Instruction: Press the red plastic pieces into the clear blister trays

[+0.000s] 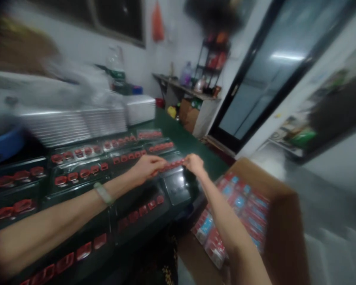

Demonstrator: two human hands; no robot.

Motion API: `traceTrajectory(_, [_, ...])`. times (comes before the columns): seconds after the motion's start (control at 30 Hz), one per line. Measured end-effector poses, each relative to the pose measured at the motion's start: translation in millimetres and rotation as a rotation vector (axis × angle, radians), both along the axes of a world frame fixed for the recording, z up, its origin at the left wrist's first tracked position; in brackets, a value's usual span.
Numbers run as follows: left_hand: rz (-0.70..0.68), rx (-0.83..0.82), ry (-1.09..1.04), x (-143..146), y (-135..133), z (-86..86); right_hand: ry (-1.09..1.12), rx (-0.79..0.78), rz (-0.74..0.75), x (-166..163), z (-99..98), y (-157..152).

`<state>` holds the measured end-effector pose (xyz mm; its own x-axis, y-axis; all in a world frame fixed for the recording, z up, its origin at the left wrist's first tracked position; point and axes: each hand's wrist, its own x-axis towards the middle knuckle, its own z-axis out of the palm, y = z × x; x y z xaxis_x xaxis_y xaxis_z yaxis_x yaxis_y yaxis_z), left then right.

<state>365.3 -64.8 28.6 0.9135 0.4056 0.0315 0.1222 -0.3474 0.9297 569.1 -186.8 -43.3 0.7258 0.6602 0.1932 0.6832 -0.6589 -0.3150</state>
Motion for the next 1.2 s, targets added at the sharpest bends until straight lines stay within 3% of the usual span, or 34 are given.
traceTrajectory(0.2, [-0.044,0.281,0.007,85.9,6.3,-14.5,0.05,0.032,-0.019,2.9,-9.6,2.0])
traceTrajectory(0.4, [-0.137,0.414,0.102,125.0,3.0,-32.6,0.164,0.142,0.007,7.4,-14.1,-2.3])
traceTrajectory(0.6, [-0.178,0.363,0.171,134.3,1.5,-37.3,0.374,0.342,0.037,10.7,-14.9,-2.9])
traceTrajectory(0.77, [-0.136,0.139,0.13,133.1,0.5,-29.3,0.586,0.584,0.02,6.5,0.5,-13.5])
traceTrajectory(0.87, [-0.111,-0.074,0.102,123.9,2.6,-15.9,0.736,0.732,0.018,-6.5,17.1,-30.0])
traceTrajectory(0.97, [-0.151,-0.312,0.105,94.5,6.3,-2.8,0.876,0.827,0.055,-32.6,30.4,-44.3])
traceTrajectory(1.13, [-0.252,-0.626,0.129,-0.1,7.4,-2.0,1.296,1.011,0.192,-96.3,39.3,-45.7])
traceTrajectory(1.2, [-0.265,-0.943,0.082,-39.7,6.4,-6.0,1.502,1.052,0.28,-124.1,43.3,-40.2])
